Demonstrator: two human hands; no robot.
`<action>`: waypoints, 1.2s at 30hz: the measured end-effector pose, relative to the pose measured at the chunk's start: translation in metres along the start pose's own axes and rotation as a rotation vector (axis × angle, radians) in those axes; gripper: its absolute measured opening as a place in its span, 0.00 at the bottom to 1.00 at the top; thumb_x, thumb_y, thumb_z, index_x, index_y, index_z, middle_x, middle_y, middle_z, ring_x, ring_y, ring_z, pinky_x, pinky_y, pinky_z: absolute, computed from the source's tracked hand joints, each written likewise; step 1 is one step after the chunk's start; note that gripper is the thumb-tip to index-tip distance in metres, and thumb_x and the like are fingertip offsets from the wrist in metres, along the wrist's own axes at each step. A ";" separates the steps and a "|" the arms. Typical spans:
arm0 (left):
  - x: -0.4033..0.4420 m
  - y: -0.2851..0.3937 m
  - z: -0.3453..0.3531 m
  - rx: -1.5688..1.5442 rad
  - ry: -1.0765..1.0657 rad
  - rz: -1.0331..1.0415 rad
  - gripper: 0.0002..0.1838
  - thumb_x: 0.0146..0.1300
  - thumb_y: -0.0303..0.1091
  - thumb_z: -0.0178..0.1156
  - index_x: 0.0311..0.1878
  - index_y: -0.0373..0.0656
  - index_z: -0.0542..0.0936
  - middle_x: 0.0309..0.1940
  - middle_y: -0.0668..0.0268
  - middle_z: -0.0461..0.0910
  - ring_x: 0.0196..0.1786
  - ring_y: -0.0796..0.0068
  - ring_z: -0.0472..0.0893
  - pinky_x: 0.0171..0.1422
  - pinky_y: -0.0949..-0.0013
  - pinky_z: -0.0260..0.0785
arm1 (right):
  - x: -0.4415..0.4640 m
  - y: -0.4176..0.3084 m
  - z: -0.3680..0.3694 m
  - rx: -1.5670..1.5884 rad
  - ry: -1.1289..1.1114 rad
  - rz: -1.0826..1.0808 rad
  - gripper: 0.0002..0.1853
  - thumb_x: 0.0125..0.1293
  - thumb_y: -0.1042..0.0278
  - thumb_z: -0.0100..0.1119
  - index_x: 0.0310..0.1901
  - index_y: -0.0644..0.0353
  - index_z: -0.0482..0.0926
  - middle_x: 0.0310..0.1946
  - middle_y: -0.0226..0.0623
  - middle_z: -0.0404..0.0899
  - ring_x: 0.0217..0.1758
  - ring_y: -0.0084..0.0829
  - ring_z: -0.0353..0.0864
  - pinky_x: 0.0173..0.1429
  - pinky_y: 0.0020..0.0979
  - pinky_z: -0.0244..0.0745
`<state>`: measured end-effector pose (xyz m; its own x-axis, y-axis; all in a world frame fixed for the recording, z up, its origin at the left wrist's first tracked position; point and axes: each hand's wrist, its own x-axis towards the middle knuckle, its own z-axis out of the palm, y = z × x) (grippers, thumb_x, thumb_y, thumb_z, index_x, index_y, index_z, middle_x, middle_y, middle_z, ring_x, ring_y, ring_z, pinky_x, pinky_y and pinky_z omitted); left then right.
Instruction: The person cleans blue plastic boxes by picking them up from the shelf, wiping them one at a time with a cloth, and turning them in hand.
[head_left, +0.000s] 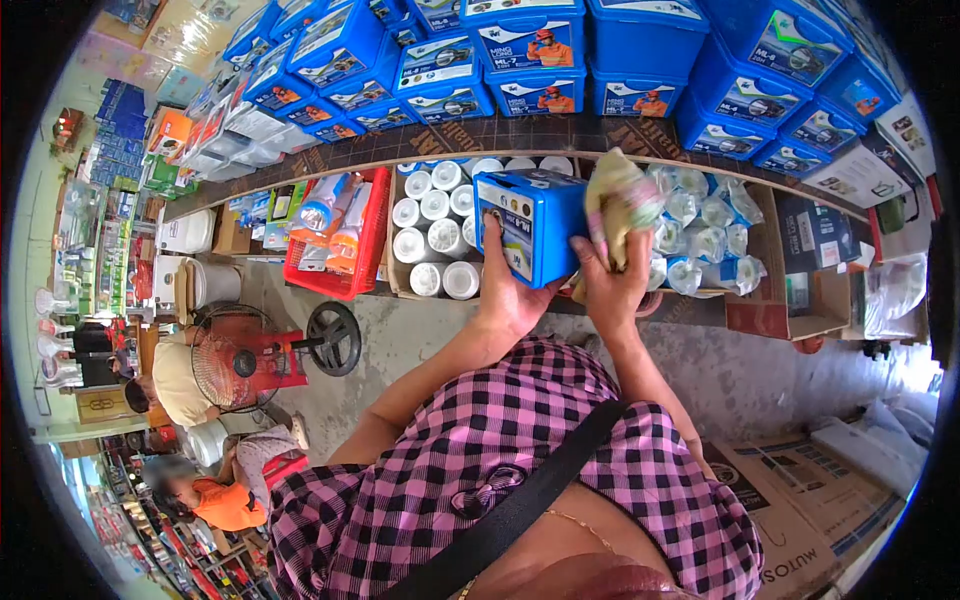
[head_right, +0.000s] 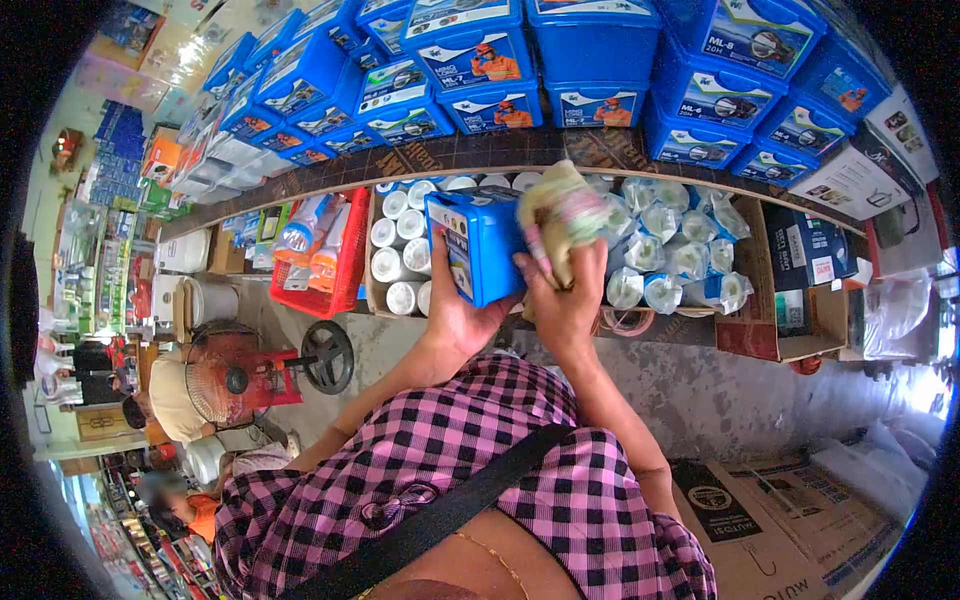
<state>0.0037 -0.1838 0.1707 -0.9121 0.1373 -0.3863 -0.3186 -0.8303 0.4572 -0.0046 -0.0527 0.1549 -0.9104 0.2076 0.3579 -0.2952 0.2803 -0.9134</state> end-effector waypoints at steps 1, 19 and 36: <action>0.001 0.000 0.002 0.009 0.004 0.007 0.43 0.69 0.74 0.35 0.72 0.50 0.67 0.66 0.61 0.73 0.67 0.60 0.74 0.73 0.46 0.62 | -0.004 0.005 0.001 -0.100 0.054 -0.193 0.19 0.50 0.78 0.71 0.45 0.63 0.79 0.58 0.53 0.72 0.55 0.52 0.73 0.61 0.44 0.69; -0.016 0.114 0.014 1.282 -0.630 0.058 0.56 0.46 0.47 0.78 0.78 0.49 0.58 0.67 0.55 0.73 0.66 0.60 0.75 0.70 0.61 0.68 | 0.004 0.060 -0.017 1.234 -0.872 0.658 0.60 0.53 0.36 0.70 0.78 0.59 0.47 0.74 0.41 0.59 0.77 0.39 0.58 0.76 0.42 0.59; -0.078 0.048 -0.071 0.617 -0.056 -0.256 0.59 0.51 0.39 0.77 0.79 0.36 0.48 0.73 0.54 0.62 0.72 0.64 0.65 0.77 0.61 0.54 | -0.034 0.065 -0.030 1.052 -0.565 0.627 0.39 0.52 0.66 0.78 0.66 0.60 0.71 0.56 0.34 0.81 0.57 0.30 0.79 0.63 0.34 0.74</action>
<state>0.0776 -0.2729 0.1658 -0.7950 0.3305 -0.5087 -0.6004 -0.3094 0.7374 0.0161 -0.0136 0.0888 -0.8918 -0.4475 -0.0669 0.3624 -0.6177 -0.6980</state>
